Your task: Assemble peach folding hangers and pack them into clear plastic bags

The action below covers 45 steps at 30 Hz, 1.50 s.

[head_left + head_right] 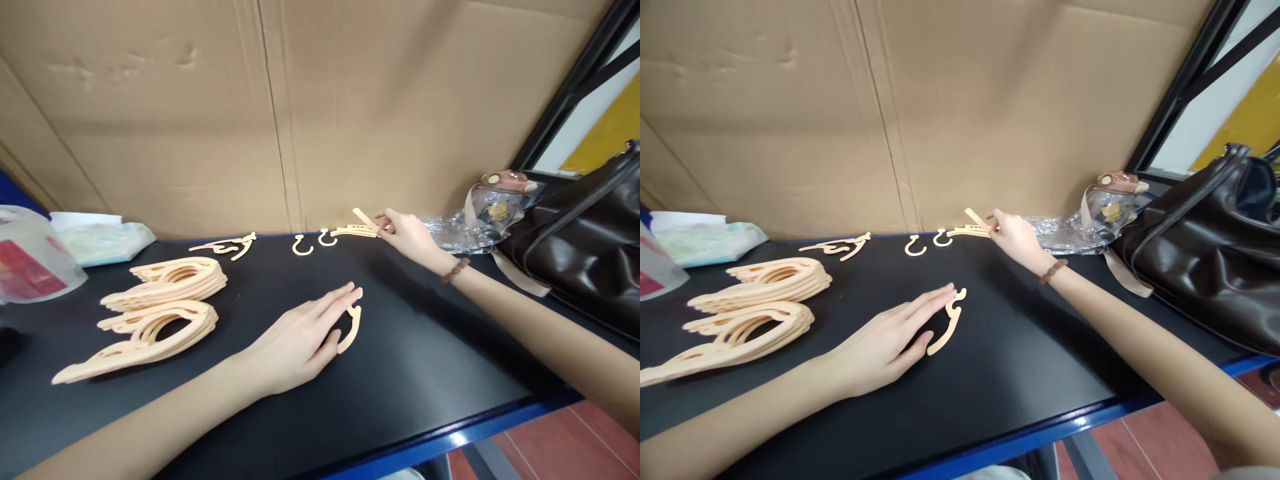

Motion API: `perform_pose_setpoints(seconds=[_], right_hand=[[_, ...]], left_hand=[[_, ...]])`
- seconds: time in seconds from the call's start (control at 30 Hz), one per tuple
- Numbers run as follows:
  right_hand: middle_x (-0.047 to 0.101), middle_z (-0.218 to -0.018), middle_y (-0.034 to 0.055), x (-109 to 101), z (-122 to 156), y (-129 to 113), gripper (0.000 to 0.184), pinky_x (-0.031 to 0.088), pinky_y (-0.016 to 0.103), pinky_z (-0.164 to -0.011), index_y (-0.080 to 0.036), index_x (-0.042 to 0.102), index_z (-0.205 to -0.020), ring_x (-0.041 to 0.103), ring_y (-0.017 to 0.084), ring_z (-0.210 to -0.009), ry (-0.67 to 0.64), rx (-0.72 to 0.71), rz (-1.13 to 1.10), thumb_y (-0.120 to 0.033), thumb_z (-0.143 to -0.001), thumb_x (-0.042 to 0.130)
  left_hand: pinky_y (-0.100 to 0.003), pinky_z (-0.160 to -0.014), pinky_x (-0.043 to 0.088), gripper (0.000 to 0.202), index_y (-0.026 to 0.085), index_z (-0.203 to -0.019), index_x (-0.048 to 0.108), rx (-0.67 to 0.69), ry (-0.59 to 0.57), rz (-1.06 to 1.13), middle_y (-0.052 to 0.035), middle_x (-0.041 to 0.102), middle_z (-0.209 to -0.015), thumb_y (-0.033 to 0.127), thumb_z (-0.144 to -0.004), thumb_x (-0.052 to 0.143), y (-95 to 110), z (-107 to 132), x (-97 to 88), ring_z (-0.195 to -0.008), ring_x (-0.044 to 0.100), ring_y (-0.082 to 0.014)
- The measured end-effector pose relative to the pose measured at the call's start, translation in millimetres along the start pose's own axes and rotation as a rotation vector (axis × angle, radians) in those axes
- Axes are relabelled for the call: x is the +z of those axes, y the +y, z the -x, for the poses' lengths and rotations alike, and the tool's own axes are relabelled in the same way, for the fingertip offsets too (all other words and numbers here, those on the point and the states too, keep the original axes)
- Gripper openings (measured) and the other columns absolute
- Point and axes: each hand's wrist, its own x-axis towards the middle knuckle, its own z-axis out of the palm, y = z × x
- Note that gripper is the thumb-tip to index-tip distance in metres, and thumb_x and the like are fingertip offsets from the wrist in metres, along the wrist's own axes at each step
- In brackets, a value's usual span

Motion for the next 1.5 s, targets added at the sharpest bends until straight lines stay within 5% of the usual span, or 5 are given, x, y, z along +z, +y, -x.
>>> perform_pose_setpoints(seconds=[0.27,0.83,1.13,1.33,1.5], right_hand=[[0.064,-0.082,0.0001,-5.4,65.2,-77.2,0.024,0.052,0.024,-0.058,-0.018,0.056,-0.091,0.063,0.011,-0.063,-0.31,0.036,-1.328,-0.03,-0.077,0.071],[0.058,-0.087,-0.0009,-9.3,86.7,-89.2,0.012,0.041,0.022,-0.059,-0.019,0.057,-0.092,0.052,0.009,-0.068,-0.435,-0.03,-1.311,-0.024,-0.083,0.063],[0.062,-0.076,-0.0001,-9.0,81.2,-79.8,0.019,0.033,0.021,-0.049,-0.019,0.056,-0.1,0.042,0.007,-0.05,-0.424,0.042,-1.443,-0.036,-0.092,0.051],[0.062,-0.078,0.0018,-2.8,68.3,-60.8,0.037,0.038,0.022,-0.052,-0.018,0.057,-0.101,0.048,0.008,-0.055,-0.321,0.133,-1.533,-0.052,-0.091,0.046],[0.063,-0.087,0.0047,10.3,50.4,-30.0,0.037,0.042,0.024,-0.053,-0.018,0.052,-0.106,0.055,0.012,-0.063,-0.141,0.162,-1.152,-0.05,-0.09,0.046]], left_hand=[[-0.039,-0.106,0.04,0.04,0.025,-0.137,0.036,-0.24,0.376,0.4,-0.0057,0.047,-0.141,0.036,-0.098,0.037,-2.7,-3.7,1.5,-0.131,0.044,-0.0197],[-0.032,-0.086,0.052,0.039,0.028,-0.13,0.04,-0.327,0.47,0.711,-0.0037,0.056,-0.122,0.034,-0.093,0.05,-2.2,-7.6,1.0,-0.104,0.06,-0.0165],[-0.032,-0.081,0.051,0.021,0.024,-0.089,0.066,-0.356,0.436,0.441,-0.0038,0.054,-0.123,0.042,-0.089,0.054,-14.5,-7.5,-1.4,-0.114,0.054,-0.0233],[-0.036,-0.078,0.044,0.027,0.023,-0.083,0.064,-0.413,0.353,0.139,-0.001,0.06,-0.087,0.043,-0.091,0.047,-17.0,-8.1,-5.8,-0.088,0.054,-0.0205],[-0.034,-0.072,0.04,0.032,0.022,-0.073,0.06,-0.458,0.272,0.026,0.0004,0.059,-0.075,0.041,-0.092,0.043,-13.9,-8.1,-11.3,-0.077,0.053,-0.0195]])
